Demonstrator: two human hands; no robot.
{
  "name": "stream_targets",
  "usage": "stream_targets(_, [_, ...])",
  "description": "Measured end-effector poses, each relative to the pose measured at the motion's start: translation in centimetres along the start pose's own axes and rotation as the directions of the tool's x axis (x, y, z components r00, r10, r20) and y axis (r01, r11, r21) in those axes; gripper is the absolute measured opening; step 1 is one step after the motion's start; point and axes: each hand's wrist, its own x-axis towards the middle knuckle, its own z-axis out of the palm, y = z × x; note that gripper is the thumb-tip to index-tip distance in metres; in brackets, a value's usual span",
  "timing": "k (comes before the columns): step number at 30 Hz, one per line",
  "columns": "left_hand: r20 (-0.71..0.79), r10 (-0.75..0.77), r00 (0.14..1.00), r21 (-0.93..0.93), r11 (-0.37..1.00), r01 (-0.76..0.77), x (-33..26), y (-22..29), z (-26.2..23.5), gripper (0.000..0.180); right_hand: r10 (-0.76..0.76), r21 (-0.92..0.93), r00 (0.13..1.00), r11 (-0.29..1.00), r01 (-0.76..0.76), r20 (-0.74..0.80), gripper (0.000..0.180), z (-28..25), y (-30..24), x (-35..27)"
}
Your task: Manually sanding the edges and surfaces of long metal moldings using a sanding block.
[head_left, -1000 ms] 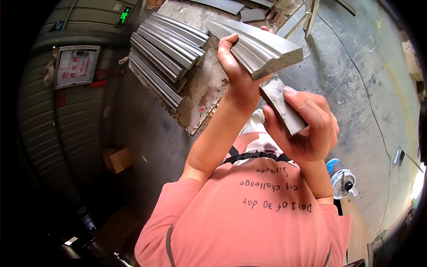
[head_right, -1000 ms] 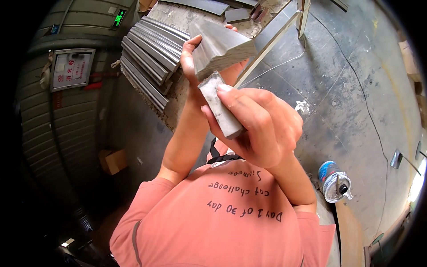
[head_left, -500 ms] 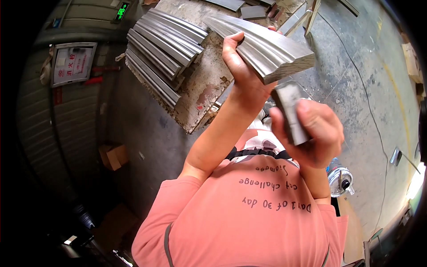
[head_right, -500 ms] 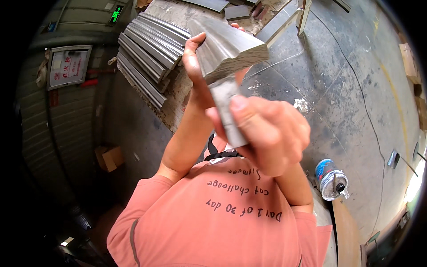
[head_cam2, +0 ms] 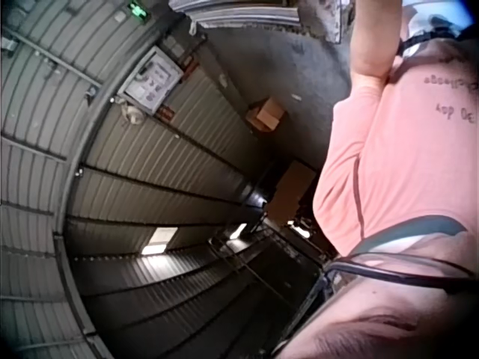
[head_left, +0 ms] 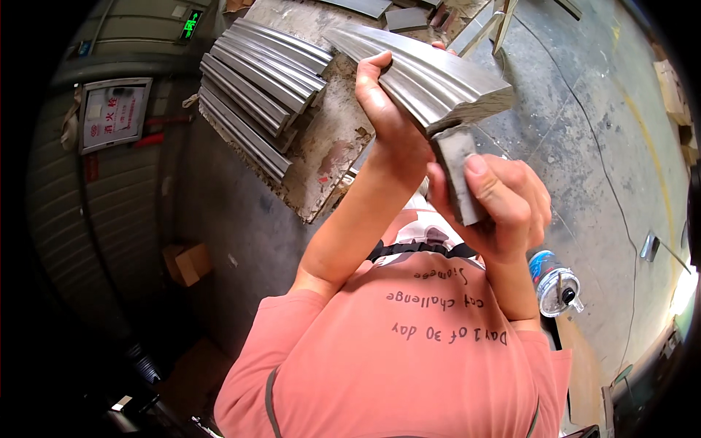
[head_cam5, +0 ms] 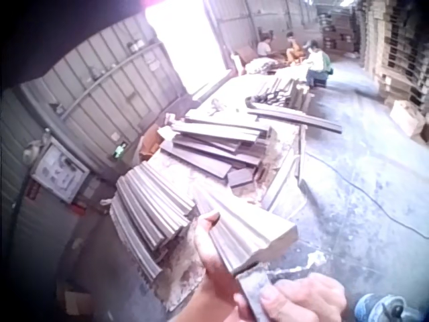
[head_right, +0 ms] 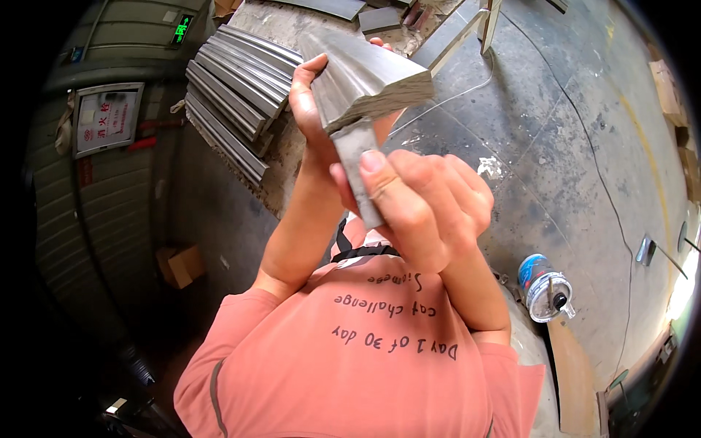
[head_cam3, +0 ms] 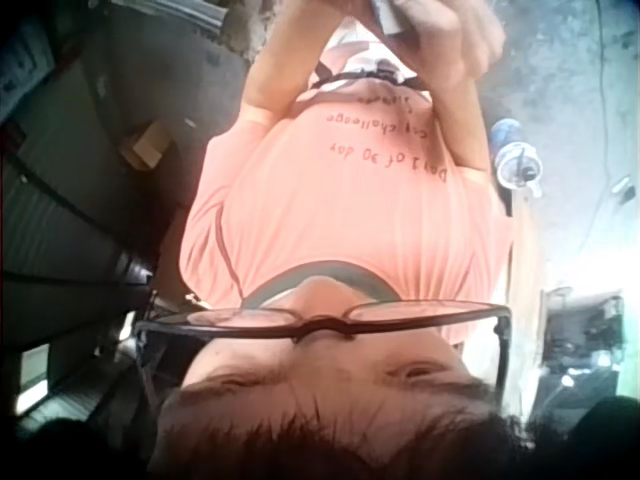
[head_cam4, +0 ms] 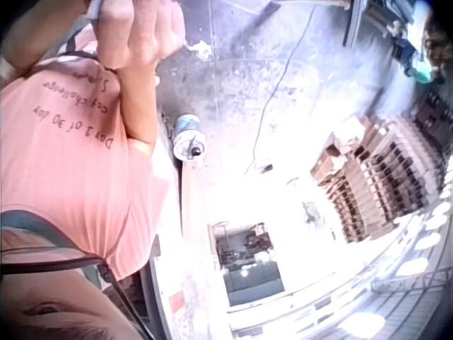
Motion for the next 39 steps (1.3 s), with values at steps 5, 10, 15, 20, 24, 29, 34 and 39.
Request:
stream_targets(5, [-0.058, 0.032, 0.998, 0.043, 0.999, -0.03, -0.3, -0.2, 1.0, 0.056, 0.029, -0.026, 0.997, 0.999, -0.031, -0.076, 0.048, -0.3, 0.4, -0.2])
stream_targets(10, [-0.036, 0.0, 0.999, 0.01, 1.0, 0.0, 0.2, 0.1, -0.1, 0.057, 0.025, -0.008, 0.999, 1.0, -0.025, -0.021, 0.051, 0.0, -0.1, 0.1])
stream_targets(15, [0.047, 0.043, 0.998, -0.001, 0.999, -0.043, -0.1, 0.6, -0.3, 0.054, 0.021, -0.03, 0.994, 0.999, -0.024, -0.111, 0.047, -0.4, 1.1, -0.5])
stream_targets(20, [-0.054, -0.032, 0.998, 0.032, 0.999, 0.034, -0.4, 1.2, -0.1, 0.051, -0.014, 0.028, 1.0, 1.0, 0.014, -0.011, 0.05, 0.1, 0.2, 0.1])
stream_targets(24, [-0.054, -0.006, 0.998, 0.066, 0.998, 0.01, -0.6, 1.1, -0.4, 0.054, 0.015, 0.001, 0.992, 1.0, -0.015, -0.122, 0.042, 0.1, 1.4, -0.4])
stream_targets(29, [0.0, -0.054, 0.999, -0.005, 0.999, 0.054, -0.6, 1.3, -1.0, 0.054, 0.015, 0.056, 0.992, 0.998, -0.008, -0.128, 0.043, -0.2, 0.7, 0.0])
stream_targets(34, [0.009, -0.053, 0.999, 0.04, 0.998, 0.053, -0.4, 1.5, -0.8, 0.053, -0.009, 0.015, 0.991, 1.0, 0.011, -0.134, 0.04, 0.4, 1.2, -0.2])
stream_targets(39, [0.077, -0.045, 0.996, -0.047, 0.998, 0.048, -0.3, 1.0, -1.0, 0.053, 0.011, -0.029, 0.985, 0.999, -0.017, -0.17, 0.038, -0.3, 2.8, -0.8])
